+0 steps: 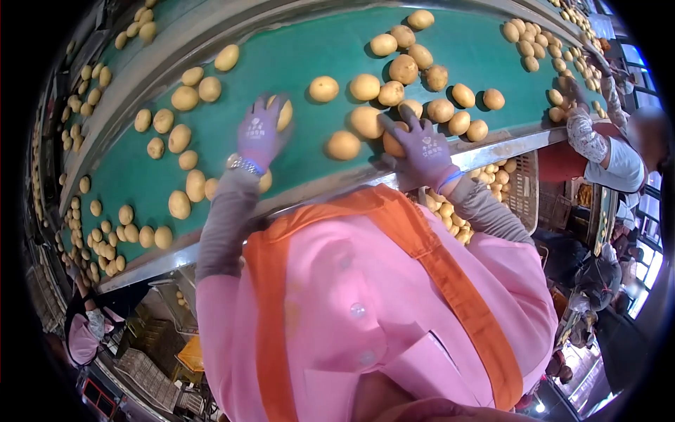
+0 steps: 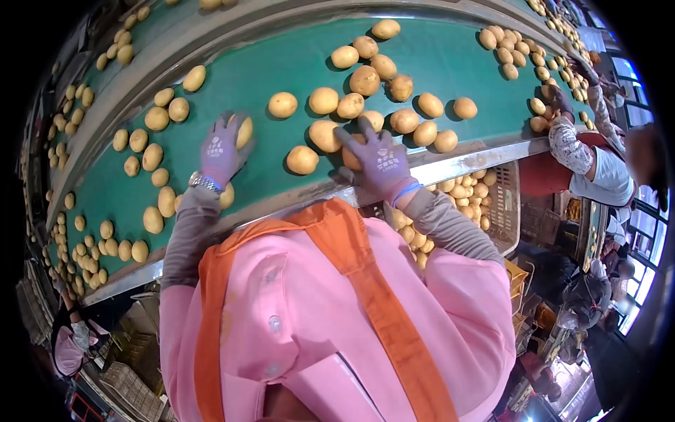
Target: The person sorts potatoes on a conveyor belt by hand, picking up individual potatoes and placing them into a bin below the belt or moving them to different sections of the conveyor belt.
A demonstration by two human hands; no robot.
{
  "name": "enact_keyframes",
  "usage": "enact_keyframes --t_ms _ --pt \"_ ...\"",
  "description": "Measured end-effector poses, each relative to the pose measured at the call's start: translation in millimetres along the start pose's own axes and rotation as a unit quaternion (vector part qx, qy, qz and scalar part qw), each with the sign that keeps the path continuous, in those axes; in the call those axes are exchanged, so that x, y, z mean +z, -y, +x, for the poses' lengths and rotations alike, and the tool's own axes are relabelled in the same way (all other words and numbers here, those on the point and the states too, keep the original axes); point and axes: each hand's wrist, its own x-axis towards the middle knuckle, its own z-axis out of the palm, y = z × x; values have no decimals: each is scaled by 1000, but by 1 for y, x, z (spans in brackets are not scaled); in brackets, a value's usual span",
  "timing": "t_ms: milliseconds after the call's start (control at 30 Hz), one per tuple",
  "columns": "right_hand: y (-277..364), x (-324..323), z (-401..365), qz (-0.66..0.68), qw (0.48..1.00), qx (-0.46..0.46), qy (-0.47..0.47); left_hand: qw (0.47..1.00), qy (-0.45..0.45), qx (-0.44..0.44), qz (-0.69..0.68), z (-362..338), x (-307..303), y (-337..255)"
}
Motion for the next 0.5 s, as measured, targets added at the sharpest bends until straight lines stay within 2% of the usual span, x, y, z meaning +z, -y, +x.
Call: enact_keyframes --t_ms 67,133,167,200,233,267,300,333,367,400,433,467,500 --pt "-5 13 -2 15 996 57 -60 999 26 -18 -19 1 -3 7" --pt "-14 9 -5 69 992 94 -51 982 100 -81 -138 -5 -10 7" --pt "-21 18 -6 80 988 96 -92 940 140 -134 -282 -10 -24 -1" --pt "-25 27 -5 92 982 99 -130 940 140 -133 -282 -13 -40 -10" --pt "-24 29 -3 126 972 109 -164 849 246 -170 -436 -15 -56 -19" --pt "-20 25 2 135 966 148 -161 719 342 -200 -571 -20 -63 -28" --pt "-21 30 8 180 952 139 -205 716 345 -200 -573 -31 -58 -38" --pt "-22 33 13 222 934 128 -251 590 357 -195 -698 -41 -49 -50" --pt "-1 16 14 415 869 175 -204 447 354 -181 -801 -44 -44 -55" --pt "27 -1 15 589 765 212 -148 449 351 -175 -803 -43 -45 -53" --pt "50 -6 18 598 773 125 -171 495 334 -155 -787 -44 -46 -51" --pt "68 1 27 598 782 100 -146 541 319 -133 -767 -43 -48 -47" --pt "95 -20 35 591 797 111 -53 585 305 -109 -744 -43 -48 -42"
